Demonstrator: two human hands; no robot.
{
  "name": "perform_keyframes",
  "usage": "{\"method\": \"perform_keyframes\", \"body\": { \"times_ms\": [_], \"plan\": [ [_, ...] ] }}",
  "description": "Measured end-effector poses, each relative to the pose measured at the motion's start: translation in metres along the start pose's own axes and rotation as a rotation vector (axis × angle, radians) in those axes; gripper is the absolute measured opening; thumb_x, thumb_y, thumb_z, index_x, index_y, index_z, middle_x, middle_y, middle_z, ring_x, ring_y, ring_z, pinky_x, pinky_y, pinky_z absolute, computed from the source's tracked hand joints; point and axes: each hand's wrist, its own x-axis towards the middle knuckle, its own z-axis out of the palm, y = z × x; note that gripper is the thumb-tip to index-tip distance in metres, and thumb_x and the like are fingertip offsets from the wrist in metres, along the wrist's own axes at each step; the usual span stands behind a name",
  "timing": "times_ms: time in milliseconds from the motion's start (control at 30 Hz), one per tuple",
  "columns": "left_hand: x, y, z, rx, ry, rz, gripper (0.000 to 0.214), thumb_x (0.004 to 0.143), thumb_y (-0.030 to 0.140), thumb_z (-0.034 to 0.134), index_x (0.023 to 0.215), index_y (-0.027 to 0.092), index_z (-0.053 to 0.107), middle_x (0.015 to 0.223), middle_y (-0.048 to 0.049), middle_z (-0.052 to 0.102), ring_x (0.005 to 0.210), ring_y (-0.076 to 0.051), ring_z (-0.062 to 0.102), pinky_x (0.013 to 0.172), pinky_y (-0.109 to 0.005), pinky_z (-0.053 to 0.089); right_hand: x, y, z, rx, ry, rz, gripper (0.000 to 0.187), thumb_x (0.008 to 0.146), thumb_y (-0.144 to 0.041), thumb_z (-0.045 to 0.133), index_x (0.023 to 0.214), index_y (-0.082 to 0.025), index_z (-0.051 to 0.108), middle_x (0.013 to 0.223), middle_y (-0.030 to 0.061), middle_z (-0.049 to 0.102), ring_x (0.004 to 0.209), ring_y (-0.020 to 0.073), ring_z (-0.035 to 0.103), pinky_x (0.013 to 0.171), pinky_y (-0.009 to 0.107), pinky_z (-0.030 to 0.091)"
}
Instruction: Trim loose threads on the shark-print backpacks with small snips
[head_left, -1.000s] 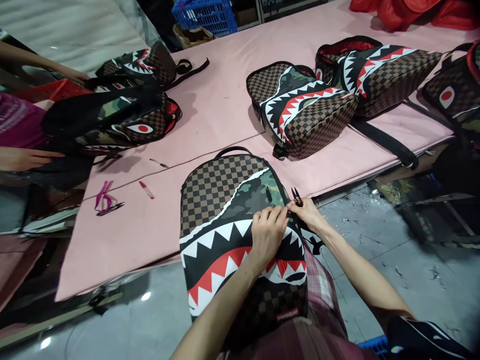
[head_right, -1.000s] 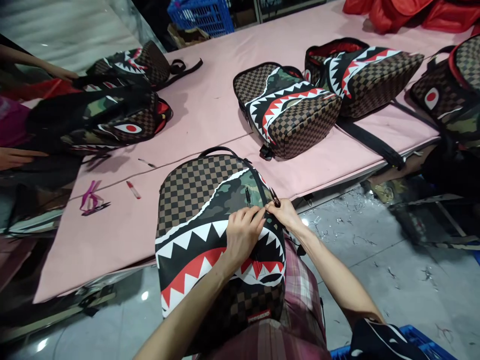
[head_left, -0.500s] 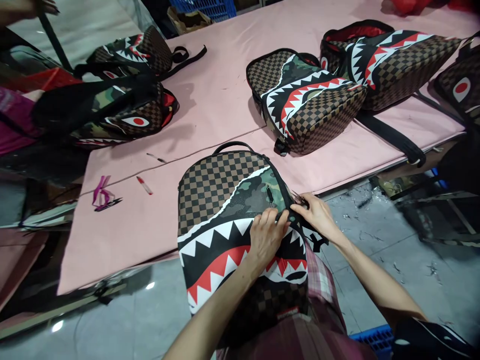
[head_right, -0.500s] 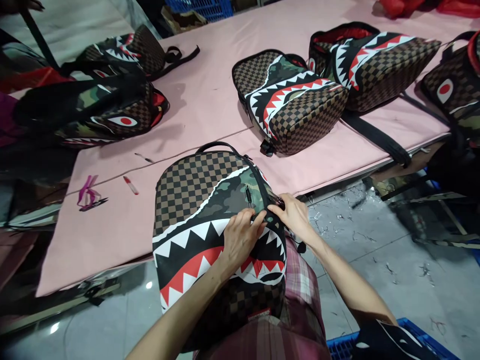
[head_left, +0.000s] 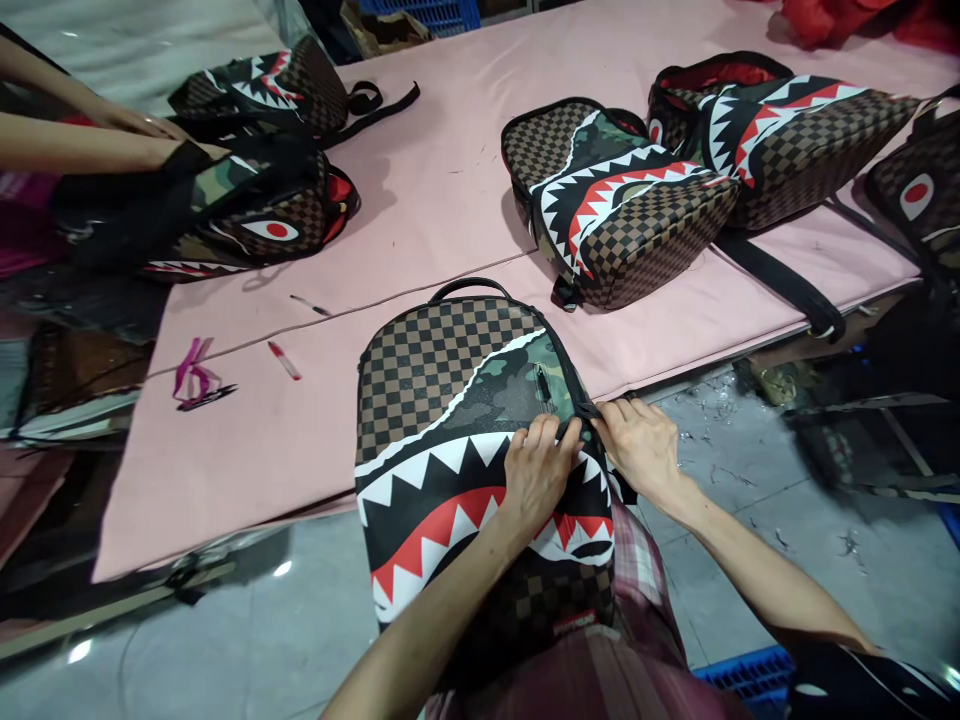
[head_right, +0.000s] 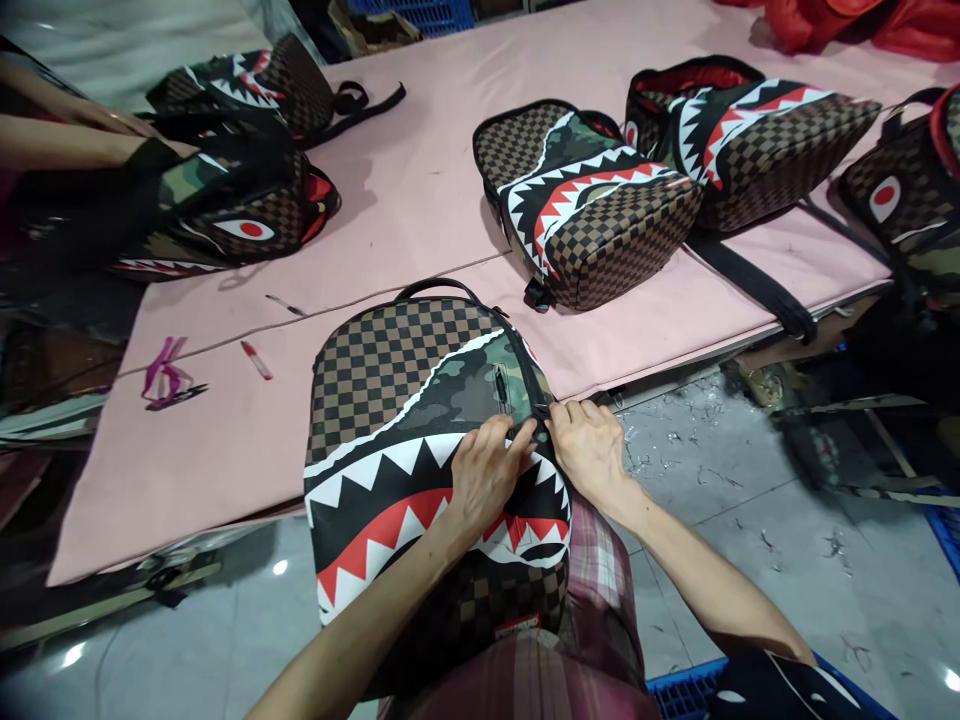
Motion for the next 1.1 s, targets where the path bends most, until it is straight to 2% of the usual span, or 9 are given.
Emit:
{"method": "perform_keyframes", "body": {
  "times_ms": [433, 600, 800, 1100],
  "plan": [
    [0.002, 0.002, -0.003, -0.006, 0.009, -0.016, 0.028, 0.090, 0.029, 0.042, 0.115, 0.023, 0.054, 0.103, -0.0088, 0.060, 0.103, -0.022, 0.053, 0.078, -0.033, 0.038, 0.004, -0.008, -0.006, -0.061, -0.046, 0.000, 0.016, 0.088, -0.021, 0.045, 0.081, -0.017, 0.059, 0.074, 0.0064, 0.062, 0.071, 0.0195, 0.051, 0.064, 0.032, 0.025],
    [0.002, 0.003, -0.003, 0.004, -0.003, -0.016, 0.028, 0.091, 0.029, 0.042, 0.115, 0.024, 0.054, 0.103, -0.0076, 0.059, 0.103, -0.021, 0.053, 0.076, -0.033, 0.039, 0.004, -0.011, -0.008, -0.089, -0.090, 0.014, 0.013, 0.087, -0.020, 0.047, 0.081, -0.016, 0.058, 0.076, 0.0067, 0.062, 0.073, 0.0195, 0.052, 0.066, 0.032, 0.026],
    [0.001, 0.002, 0.000, 0.043, 0.017, 0.000, 0.030, 0.090, 0.028, 0.043, 0.118, 0.023, 0.052, 0.106, -0.0079, 0.059, 0.105, -0.021, 0.052, 0.078, -0.033, 0.039, 0.009, -0.016, -0.013, -0.091, -0.150, 0.003, 0.017, 0.088, -0.017, 0.041, 0.085, -0.014, 0.058, 0.082, 0.0090, 0.063, 0.075, 0.0210, 0.054, 0.065, 0.032, 0.027],
    [-0.004, 0.003, 0.004, 0.042, 0.039, -0.004, 0.031, 0.090, 0.028, 0.045, 0.119, 0.022, 0.051, 0.108, -0.0080, 0.058, 0.107, -0.021, 0.051, 0.081, -0.033, 0.039, 0.016, -0.021, -0.022, -0.084, -0.253, 0.010, 0.016, 0.085, -0.011, 0.043, 0.081, -0.013, 0.058, 0.079, 0.0098, 0.063, 0.077, 0.0233, 0.057, 0.065, 0.033, 0.030]
  ]
}}
